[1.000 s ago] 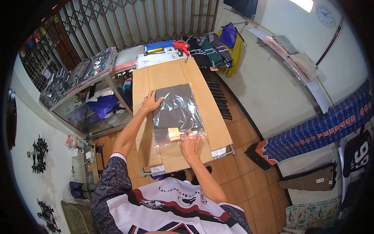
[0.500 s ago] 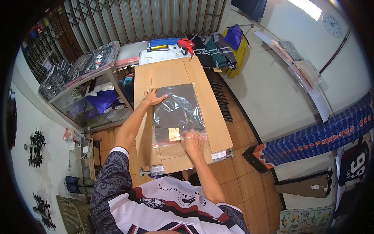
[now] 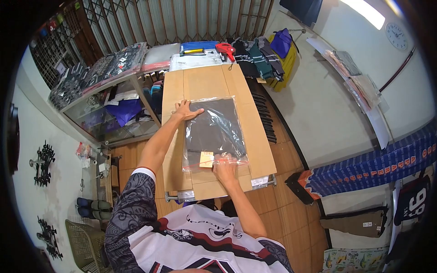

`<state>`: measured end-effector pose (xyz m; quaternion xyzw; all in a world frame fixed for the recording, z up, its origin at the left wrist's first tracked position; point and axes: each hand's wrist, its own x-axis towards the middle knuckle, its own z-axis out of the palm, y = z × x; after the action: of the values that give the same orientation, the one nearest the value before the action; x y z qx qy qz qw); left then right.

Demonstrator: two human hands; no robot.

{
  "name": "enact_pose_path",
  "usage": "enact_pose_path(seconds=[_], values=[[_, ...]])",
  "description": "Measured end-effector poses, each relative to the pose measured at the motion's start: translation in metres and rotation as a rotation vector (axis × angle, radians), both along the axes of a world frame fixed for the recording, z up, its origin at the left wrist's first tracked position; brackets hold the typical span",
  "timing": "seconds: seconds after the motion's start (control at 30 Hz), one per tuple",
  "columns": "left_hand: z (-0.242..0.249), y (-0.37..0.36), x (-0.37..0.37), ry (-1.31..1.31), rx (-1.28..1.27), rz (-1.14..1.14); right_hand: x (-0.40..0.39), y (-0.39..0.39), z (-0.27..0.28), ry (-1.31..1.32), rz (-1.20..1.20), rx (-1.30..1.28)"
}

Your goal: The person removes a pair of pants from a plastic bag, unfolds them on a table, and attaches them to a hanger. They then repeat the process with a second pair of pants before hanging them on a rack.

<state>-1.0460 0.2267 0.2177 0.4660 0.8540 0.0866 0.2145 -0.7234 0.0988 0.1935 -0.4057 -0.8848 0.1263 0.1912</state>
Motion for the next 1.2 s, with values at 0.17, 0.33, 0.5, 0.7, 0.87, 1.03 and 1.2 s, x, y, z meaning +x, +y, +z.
enact_pose_path(seconds=[0.17, 0.33, 0.5, 0.7, 0.87, 1.03, 1.2], values=[[-0.012, 0.0, -0.004, -0.014, 0.018, -0.02, 0.019, -0.025, 0.004, -0.03, -0.012, -0.077], [-0.005, -0.002, 0.0, -0.002, 0.018, -0.03, 0.033, -0.055, 0.02, -0.029, -0.013, -0.059], [-0.013, 0.001, -0.004, 0.007, 0.03, -0.046, 0.05, -0.08, 0.028, -0.059, 0.002, -0.113], [-0.012, -0.008, 0.0, 0.017, 0.09, -0.035, 0.069, -0.086, 0.05, 0.021, 0.09, -0.392], [-0.027, -0.022, 0.009, 0.084, 0.343, 0.019, 0.065, -0.081, 0.039, 0.266, -0.119, -0.209], [-0.049, -0.021, 0.005, 0.078, 0.716, 0.16, 0.045, -0.084, 0.028, 0.188, -0.187, -0.009], [-0.053, 0.005, -0.022, -0.119, 0.615, 0.475, 0.028, -0.079, 0.012, 0.198, -0.207, 0.022]])
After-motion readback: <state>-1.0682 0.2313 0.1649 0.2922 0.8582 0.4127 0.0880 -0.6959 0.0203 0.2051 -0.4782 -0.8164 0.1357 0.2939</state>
